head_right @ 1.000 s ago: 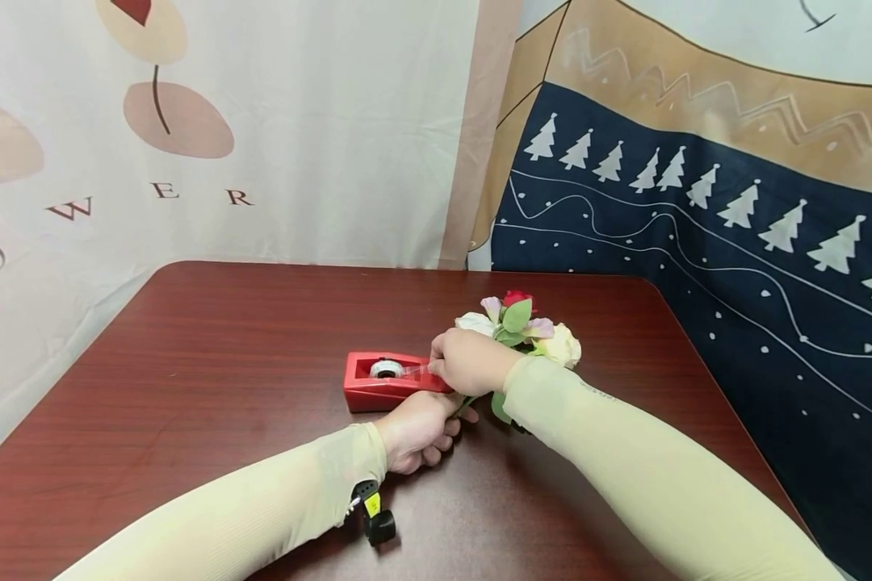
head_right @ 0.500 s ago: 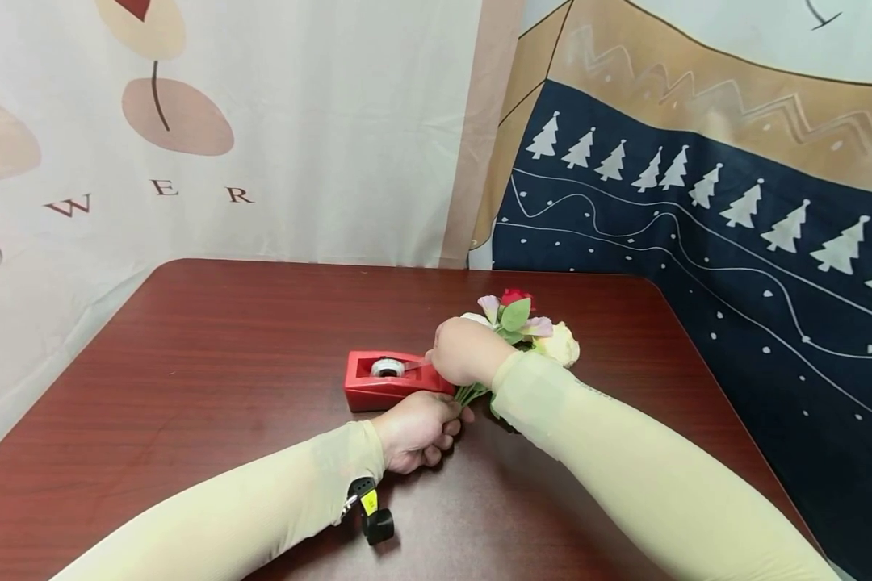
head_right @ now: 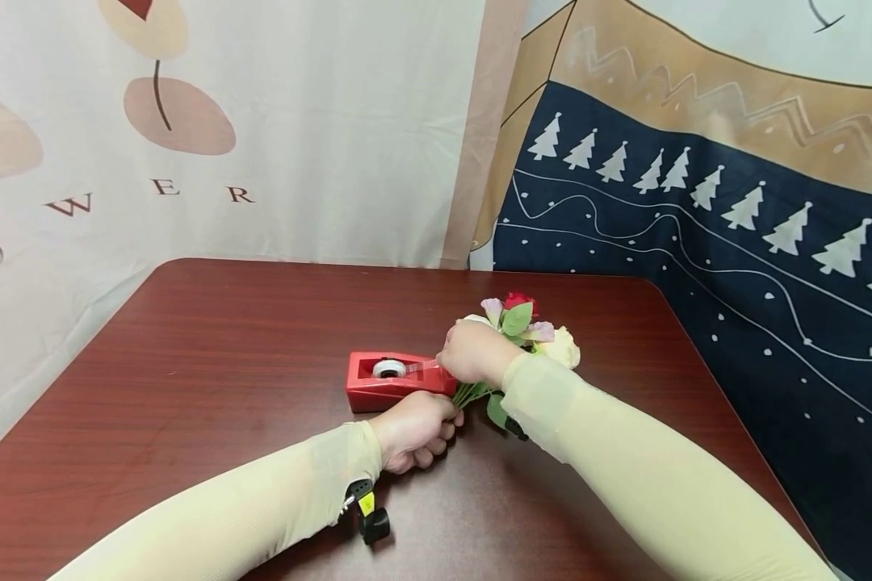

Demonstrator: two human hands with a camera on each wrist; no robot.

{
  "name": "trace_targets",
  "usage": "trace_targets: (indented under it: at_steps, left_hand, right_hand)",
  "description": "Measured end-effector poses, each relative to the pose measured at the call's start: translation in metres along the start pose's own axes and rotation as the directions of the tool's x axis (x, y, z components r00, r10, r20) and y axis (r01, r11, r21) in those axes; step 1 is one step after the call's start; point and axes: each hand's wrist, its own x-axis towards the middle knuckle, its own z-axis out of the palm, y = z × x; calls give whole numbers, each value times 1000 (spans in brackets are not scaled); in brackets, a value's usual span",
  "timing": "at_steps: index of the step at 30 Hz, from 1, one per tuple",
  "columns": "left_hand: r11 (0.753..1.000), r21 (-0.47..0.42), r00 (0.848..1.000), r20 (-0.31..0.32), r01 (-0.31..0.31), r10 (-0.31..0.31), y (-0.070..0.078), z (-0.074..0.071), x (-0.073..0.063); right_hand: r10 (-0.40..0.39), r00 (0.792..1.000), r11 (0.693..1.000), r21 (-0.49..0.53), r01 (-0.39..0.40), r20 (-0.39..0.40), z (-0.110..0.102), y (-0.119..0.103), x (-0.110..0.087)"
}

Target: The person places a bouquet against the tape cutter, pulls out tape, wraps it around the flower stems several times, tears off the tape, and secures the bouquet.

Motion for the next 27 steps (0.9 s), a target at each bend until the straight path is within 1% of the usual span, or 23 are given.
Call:
trace_targets:
  at_steps: [3, 7, 13, 20, 27]
  left_hand:
    - [1000, 20, 1000, 4, 0, 0, 0, -1, 1]
    - [1000, 9, 1000, 18, 5, -6, 1, -4, 3]
    - [1000, -17, 999, 44, 3, -3, 0, -6, 7]
    - [999, -27, 998, 61, -19, 21, 1, -6, 5]
    - [999, 32, 997, 70, -42, 40, -2, -7, 4]
  right_hand:
    - [30, 1000, 999, 44, -30, 6, 0, 3, 1]
    - [50, 999, 996, 78, -50, 6, 0, 8, 3]
    - [70, 998, 977, 203, -67, -4, -1, 16, 6]
    - [57, 998, 941, 331, -67, 39, -1, 24, 7]
    - [30, 999, 914, 403, -45, 42, 1, 28, 7]
